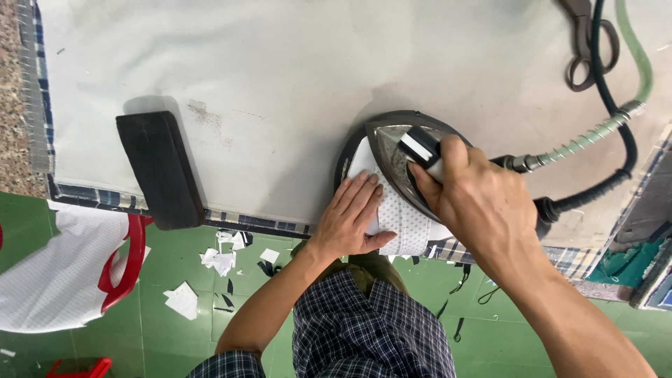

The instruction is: The person irons a white patterned fabric piece on a curved ironing board using a steam iron. They repeatedly press and smooth the fabric, occasionally using a black foam block to hold or press the material while ironing.

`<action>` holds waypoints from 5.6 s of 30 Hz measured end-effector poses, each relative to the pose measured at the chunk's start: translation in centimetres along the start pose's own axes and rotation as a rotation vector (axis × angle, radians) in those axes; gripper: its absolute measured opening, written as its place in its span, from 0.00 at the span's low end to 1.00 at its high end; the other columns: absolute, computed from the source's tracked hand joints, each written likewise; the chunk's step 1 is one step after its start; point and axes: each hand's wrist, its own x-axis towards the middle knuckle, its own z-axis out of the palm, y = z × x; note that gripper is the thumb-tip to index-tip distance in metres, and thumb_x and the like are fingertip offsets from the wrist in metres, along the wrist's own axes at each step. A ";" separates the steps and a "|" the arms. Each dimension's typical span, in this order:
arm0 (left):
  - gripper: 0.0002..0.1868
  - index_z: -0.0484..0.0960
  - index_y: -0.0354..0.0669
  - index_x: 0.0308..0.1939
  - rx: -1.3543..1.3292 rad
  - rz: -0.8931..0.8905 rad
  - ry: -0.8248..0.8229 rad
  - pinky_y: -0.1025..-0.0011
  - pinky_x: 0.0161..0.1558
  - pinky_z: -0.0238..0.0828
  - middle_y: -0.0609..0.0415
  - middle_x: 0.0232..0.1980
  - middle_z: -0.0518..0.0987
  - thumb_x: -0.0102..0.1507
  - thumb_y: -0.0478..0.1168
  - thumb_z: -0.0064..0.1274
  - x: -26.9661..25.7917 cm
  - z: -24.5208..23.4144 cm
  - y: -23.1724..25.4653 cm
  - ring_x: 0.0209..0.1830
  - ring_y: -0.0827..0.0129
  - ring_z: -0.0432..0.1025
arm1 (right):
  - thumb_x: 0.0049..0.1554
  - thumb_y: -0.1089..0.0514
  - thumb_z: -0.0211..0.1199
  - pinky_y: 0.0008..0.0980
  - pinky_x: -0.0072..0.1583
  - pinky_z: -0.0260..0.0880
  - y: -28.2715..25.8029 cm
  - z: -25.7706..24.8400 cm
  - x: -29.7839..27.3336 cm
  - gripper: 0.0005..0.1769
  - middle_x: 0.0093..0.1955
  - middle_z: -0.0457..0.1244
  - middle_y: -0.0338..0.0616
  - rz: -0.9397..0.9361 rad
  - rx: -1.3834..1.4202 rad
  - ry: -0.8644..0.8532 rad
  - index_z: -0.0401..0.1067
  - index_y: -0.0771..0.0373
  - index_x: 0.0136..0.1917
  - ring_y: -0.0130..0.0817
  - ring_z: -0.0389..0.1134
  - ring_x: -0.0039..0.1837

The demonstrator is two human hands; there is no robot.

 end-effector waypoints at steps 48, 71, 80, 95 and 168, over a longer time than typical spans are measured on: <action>0.24 0.75 0.42 0.70 0.330 -0.242 0.070 0.55 0.76 0.48 0.39 0.75 0.66 0.73 0.48 0.39 0.8 -9.1 -11.1 0.75 0.51 0.61 | 0.66 0.40 0.51 0.51 0.43 0.76 -5.5 -1.5 -1.1 0.23 0.36 0.69 0.61 0.463 0.369 0.094 0.66 0.64 0.48 0.59 0.75 0.41; 0.34 0.70 0.45 0.73 0.346 -0.277 0.047 0.51 0.73 0.51 0.40 0.78 0.63 0.68 0.56 0.51 0.9 -8.5 -11.0 0.76 0.49 0.59 | 0.64 0.42 0.47 0.58 0.49 0.75 -4.0 0.0 -1.0 0.26 0.46 0.69 0.66 0.443 0.600 -0.007 0.65 0.66 0.62 0.67 0.74 0.49; 0.34 0.70 0.44 0.73 0.370 -0.302 0.061 0.50 0.72 0.52 0.39 0.77 0.63 0.67 0.55 0.53 1.2 -8.6 -10.5 0.76 0.47 0.59 | 0.64 0.38 0.53 0.53 0.43 0.76 -4.8 -0.3 -0.2 0.26 0.35 0.67 0.63 0.331 0.341 0.007 0.66 0.66 0.50 0.62 0.74 0.39; 0.33 0.77 0.43 0.68 0.577 -0.456 0.342 0.53 0.68 0.58 0.41 0.72 0.68 0.65 0.57 0.59 -0.4 -6.4 -11.7 0.70 0.50 0.65 | 0.64 0.41 0.55 0.51 0.39 0.76 -3.9 -0.3 2.8 0.22 0.31 0.67 0.58 -0.051 0.300 0.098 0.64 0.63 0.45 0.57 0.74 0.36; 0.38 0.73 0.57 0.71 -0.063 -0.464 -0.090 0.56 0.69 0.60 0.40 0.66 0.72 0.57 0.49 0.68 4.3 -10.3 -3.1 0.69 0.47 0.65 | 0.62 0.38 0.53 0.51 0.45 0.76 -1.3 -0.4 -3.6 0.23 0.35 0.70 0.59 -0.292 0.325 0.006 0.66 0.61 0.51 0.56 0.76 0.42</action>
